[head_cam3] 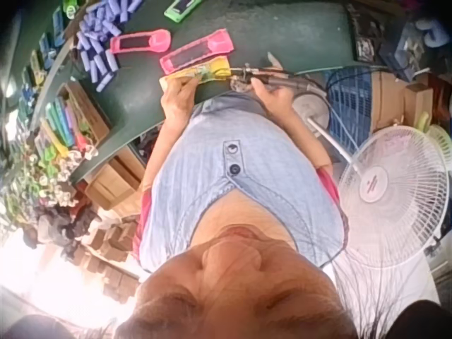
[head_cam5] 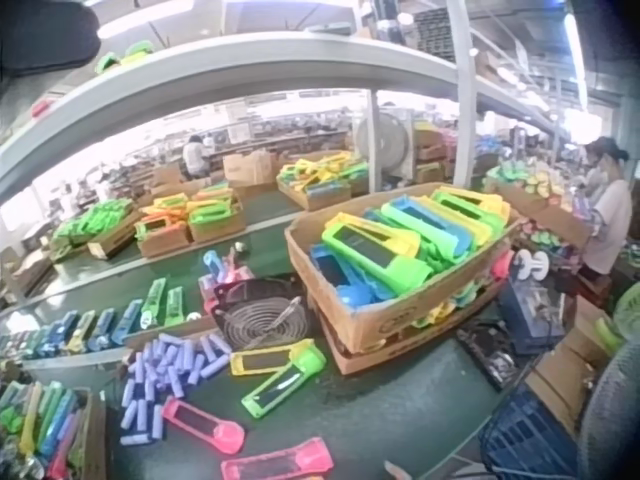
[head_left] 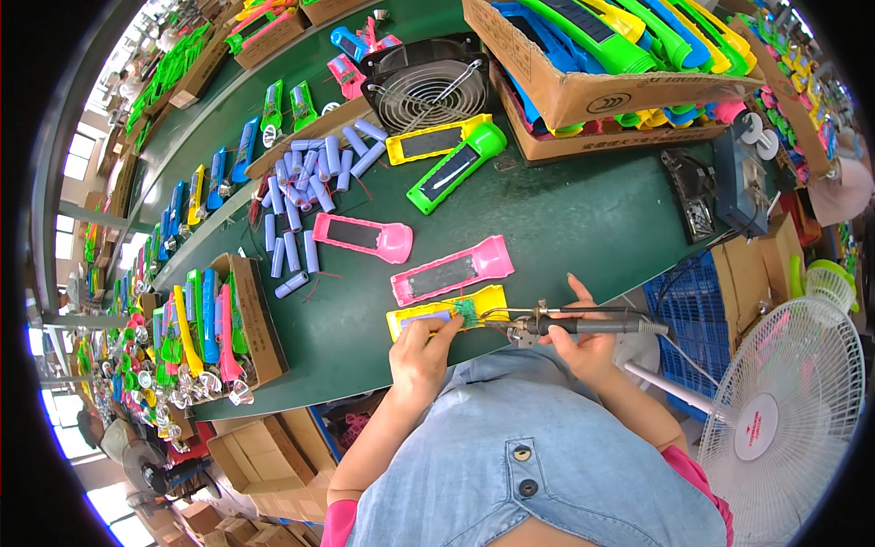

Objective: The person solders circuit boards and wires inside plastic flashlight housings using a soldering iron, fits components into the casings by hand, and places the assembled flashlights onto a conveyor belt.

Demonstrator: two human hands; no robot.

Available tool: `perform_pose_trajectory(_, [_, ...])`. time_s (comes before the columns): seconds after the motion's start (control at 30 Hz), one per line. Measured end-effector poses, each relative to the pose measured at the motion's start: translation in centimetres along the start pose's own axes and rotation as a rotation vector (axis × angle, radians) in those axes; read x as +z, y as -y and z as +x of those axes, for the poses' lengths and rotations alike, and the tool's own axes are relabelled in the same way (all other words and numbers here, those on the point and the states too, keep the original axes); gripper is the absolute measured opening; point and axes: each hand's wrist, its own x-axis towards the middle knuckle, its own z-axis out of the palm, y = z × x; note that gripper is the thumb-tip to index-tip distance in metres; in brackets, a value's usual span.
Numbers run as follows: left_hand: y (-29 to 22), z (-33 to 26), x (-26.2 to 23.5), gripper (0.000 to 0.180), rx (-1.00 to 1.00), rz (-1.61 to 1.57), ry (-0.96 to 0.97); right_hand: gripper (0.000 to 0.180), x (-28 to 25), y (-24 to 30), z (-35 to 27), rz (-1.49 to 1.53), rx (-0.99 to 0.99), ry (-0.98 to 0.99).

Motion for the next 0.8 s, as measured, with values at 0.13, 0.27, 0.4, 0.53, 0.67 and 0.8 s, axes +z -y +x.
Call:
perform_pose_trajectory(0.13, [0.0, 1.1, -0.3, 0.017, -0.014, -0.039, 0.090, 0.016, -0.2, 0.0, 0.5, 0.166, 0.244, 0.003])
perform_pose_trajectory(0.27, [0.0, 2.0, -0.7, 0.012, -0.010, -0.021, 0.186, 0.017, 0.0, -0.1, 0.9, 0.215, 0.302, 0.025])
perform_pose_trajectory(0.4, [0.1, 2.5, -0.9, 0.010, -0.018, -0.042, 0.225, 0.021, -0.4, -1.5, 0.8, 0.151, 0.291, 0.160])
perform_pose_trajectory(0.53, [0.0, 2.5, -0.8, 0.011, -0.016, -0.036, 0.233, 0.020, -0.1, -1.6, 1.0, 0.088, 0.192, 0.159])
perform_pose_trajectory(0.67, [0.1, 2.4, -0.6, 0.011, -0.030, -0.043, 0.232, 0.016, 0.8, -1.1, 1.3, 0.151, 0.185, 0.037])
perform_pose_trajectory(0.8, [0.1, 2.7, -0.8, 0.009, -0.008, -0.056, 0.242, 0.017, 0.5, -1.1, 1.3, 0.155, 0.193, 0.059])
